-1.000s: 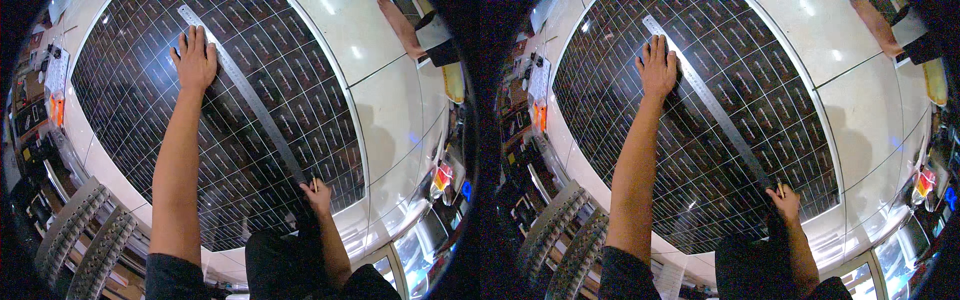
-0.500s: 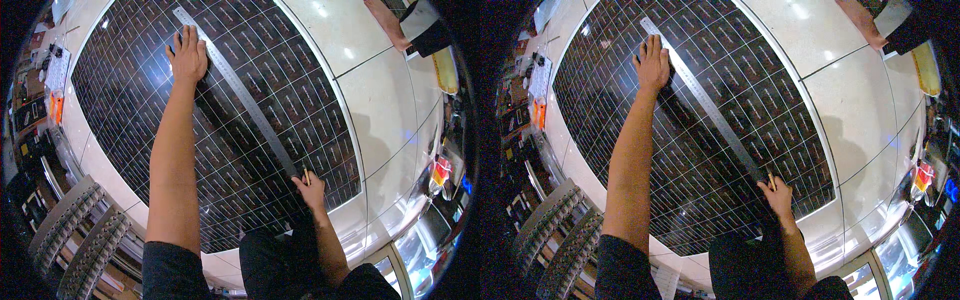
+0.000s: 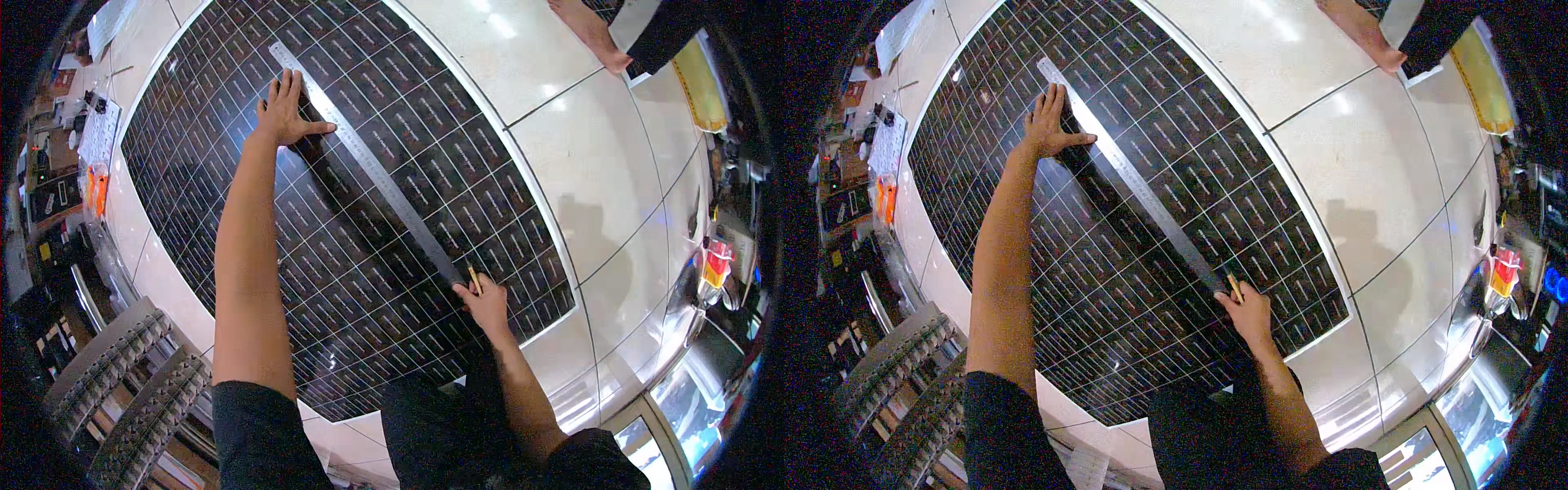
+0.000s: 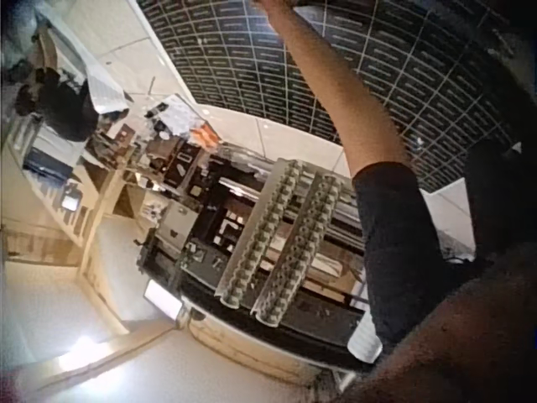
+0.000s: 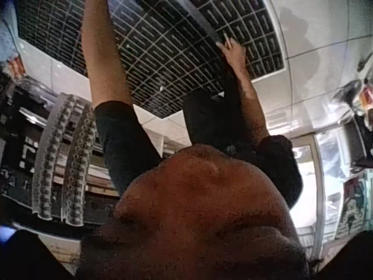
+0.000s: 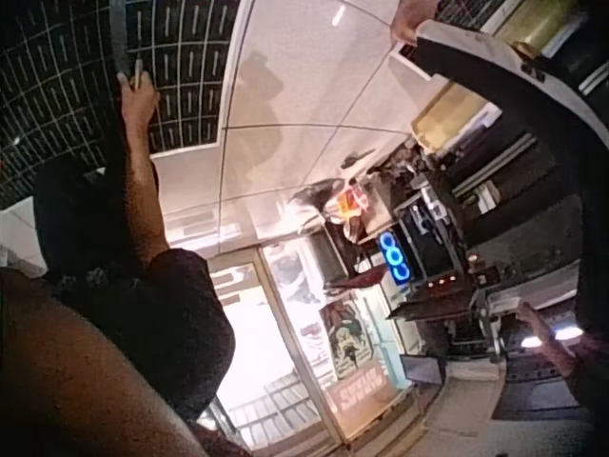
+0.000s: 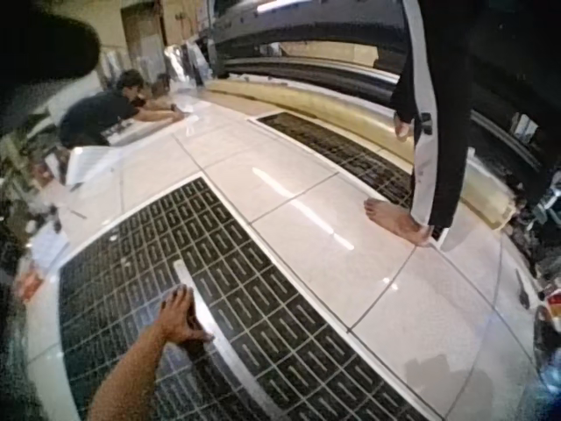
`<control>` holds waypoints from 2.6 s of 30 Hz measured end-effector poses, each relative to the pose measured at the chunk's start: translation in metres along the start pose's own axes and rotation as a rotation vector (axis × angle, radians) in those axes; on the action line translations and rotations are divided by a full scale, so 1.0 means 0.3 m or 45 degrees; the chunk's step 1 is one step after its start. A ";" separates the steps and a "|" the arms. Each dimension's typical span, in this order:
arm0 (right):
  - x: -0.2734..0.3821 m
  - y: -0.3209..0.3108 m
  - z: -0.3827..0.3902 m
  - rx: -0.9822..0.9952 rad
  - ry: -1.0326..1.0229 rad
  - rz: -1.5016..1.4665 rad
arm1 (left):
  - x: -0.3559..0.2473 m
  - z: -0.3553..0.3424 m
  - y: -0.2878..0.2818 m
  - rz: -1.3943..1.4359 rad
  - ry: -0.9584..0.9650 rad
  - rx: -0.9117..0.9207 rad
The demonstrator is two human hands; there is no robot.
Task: Cutting a large sheet of printed labels or stickers using a ruler and a utility knife on the floor.
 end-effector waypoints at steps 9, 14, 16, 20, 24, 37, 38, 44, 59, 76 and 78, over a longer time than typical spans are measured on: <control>0.055 -0.016 0.024 0.032 -0.054 -0.034 | -0.180 0.120 0.036 0.079 0.063 0.040; 0.059 -0.019 0.029 0.034 -0.063 -0.013 | -0.246 0.186 0.024 -0.013 -0.078 0.251; 0.051 -0.012 0.028 0.028 -0.085 -0.014 | -0.263 0.194 0.011 -0.080 -0.082 0.245; 0.027 -0.004 0.018 0.020 -0.041 -0.021 | -0.270 0.210 0.002 -0.085 -0.172 0.298; 0.037 -0.010 0.019 -0.060 -0.151 0.263 | -0.282 0.205 -0.011 -0.085 -0.219 0.318; 0.925 0.159 -0.449 -0.036 -1.144 0.096 | -0.207 0.218 0.084 0.153 -0.228 0.311; 1.000 0.211 -0.501 -0.044 -1.129 0.139 | -0.206 0.214 0.082 0.138 -0.228 0.319; 1.274 0.433 -0.680 -0.134 -1.098 0.429 | -0.203 0.217 0.075 0.172 -0.217 0.335; 1.342 0.510 -0.688 -0.208 -1.070 0.763 | -0.203 0.221 0.076 0.156 -0.208 0.359; 1.352 0.540 -0.663 -0.245 -1.084 0.909 | -0.204 0.216 0.081 0.155 -0.197 0.414; 1.354 0.543 -0.666 -0.269 -1.060 0.904 | -0.205 0.216 0.079 0.152 -0.197 0.418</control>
Point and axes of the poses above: each hand's wrist, its own z-axis away from the middle knuckle, its own y-axis out of the palm, x = y × z, the point moved 5 cm from there along -z, towards the middle knuckle, and after that the axes turned 1 degree about y, right-handed, at the moved point
